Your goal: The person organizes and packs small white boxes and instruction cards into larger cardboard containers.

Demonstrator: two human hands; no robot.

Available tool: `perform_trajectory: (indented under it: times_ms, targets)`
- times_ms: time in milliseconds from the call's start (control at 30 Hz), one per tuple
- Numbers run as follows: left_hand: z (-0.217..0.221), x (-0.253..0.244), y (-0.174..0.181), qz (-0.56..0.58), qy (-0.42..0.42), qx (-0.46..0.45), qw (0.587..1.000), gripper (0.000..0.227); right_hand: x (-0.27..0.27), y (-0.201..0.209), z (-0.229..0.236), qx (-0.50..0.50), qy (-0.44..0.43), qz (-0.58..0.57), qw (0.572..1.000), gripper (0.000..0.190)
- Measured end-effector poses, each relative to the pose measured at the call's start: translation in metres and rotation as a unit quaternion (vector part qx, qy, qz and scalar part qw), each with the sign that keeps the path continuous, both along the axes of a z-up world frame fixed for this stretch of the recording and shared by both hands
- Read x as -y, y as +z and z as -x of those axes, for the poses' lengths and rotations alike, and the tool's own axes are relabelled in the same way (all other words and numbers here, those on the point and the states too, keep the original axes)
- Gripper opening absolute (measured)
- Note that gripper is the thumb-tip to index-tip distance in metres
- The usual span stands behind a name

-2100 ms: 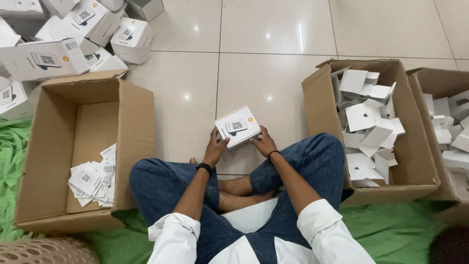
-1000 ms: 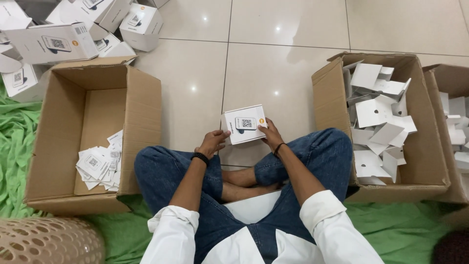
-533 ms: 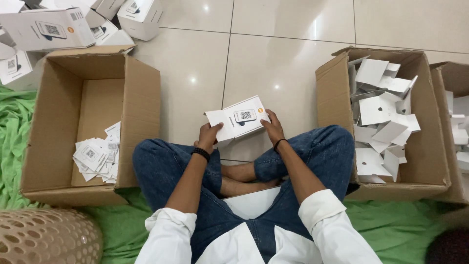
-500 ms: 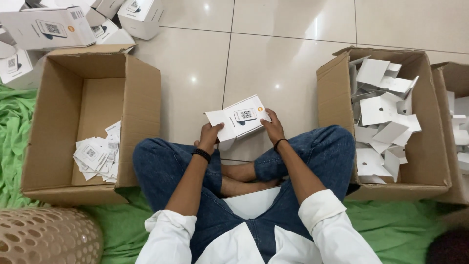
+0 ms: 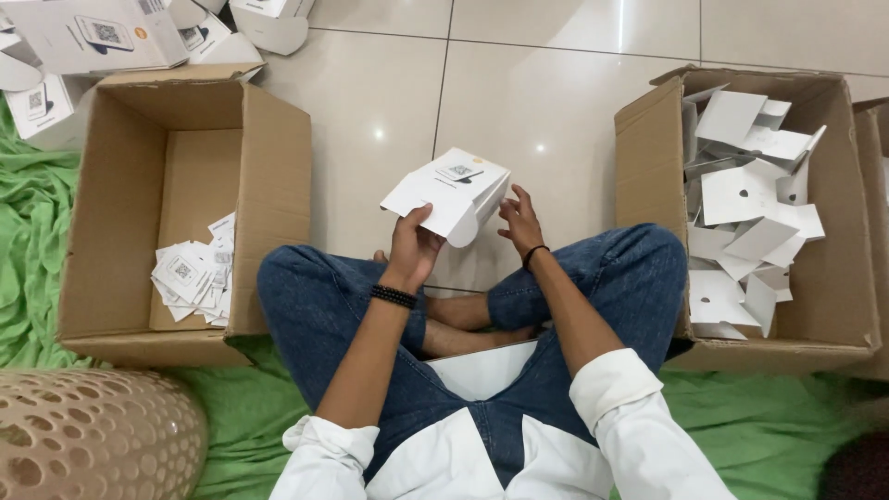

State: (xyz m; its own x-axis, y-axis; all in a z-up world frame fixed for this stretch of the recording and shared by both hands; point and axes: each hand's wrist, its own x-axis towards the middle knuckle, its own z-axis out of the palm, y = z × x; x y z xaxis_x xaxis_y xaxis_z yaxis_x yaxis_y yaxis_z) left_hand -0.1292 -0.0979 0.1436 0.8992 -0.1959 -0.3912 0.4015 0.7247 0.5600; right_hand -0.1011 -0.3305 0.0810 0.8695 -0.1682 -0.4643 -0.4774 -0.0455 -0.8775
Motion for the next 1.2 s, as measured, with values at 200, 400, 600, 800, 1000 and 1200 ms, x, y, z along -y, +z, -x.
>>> perform_trajectory:
  times_ms: [200, 400, 600, 800, 1000, 1200]
  targets:
    - [0.017, 0.022, 0.007, 0.008, -0.040, -0.074, 0.996, 0.049, 0.003, -0.007, -0.001, -0.016, 0.037, 0.049, 0.998, 0.058]
    - [0.007, 0.034, -0.010, 0.054, -0.090, -0.034, 0.994, 0.049, 0.013, -0.015, 0.006, -0.003, 0.235, 0.276, 0.932, 0.036]
    - [-0.008, 0.052, 0.014, 0.057, -0.071, -0.013, 0.996, 0.048, -0.009, 0.017, 0.019, 0.125, 0.388, 0.386, 0.828, 0.031]
    - [-0.001, 0.070, 0.021, 0.044, -0.061, -0.026, 0.997, 0.046, -0.031, 0.013, 0.026, 0.107, 0.357, 0.511, 0.774, 0.032]
    - [-0.003, 0.077, 0.045, 0.024, -0.060, -0.017, 0.998, 0.045, -0.030, 0.008, 0.029, 0.020, 0.387, 0.526, 0.757, 0.032]
    - [-0.040, 0.070, 0.121, -0.029, -0.081, 0.085, 0.993, 0.054, -0.028, 0.014, 0.034, -0.032, 0.455, 0.501, 0.736, 0.036]
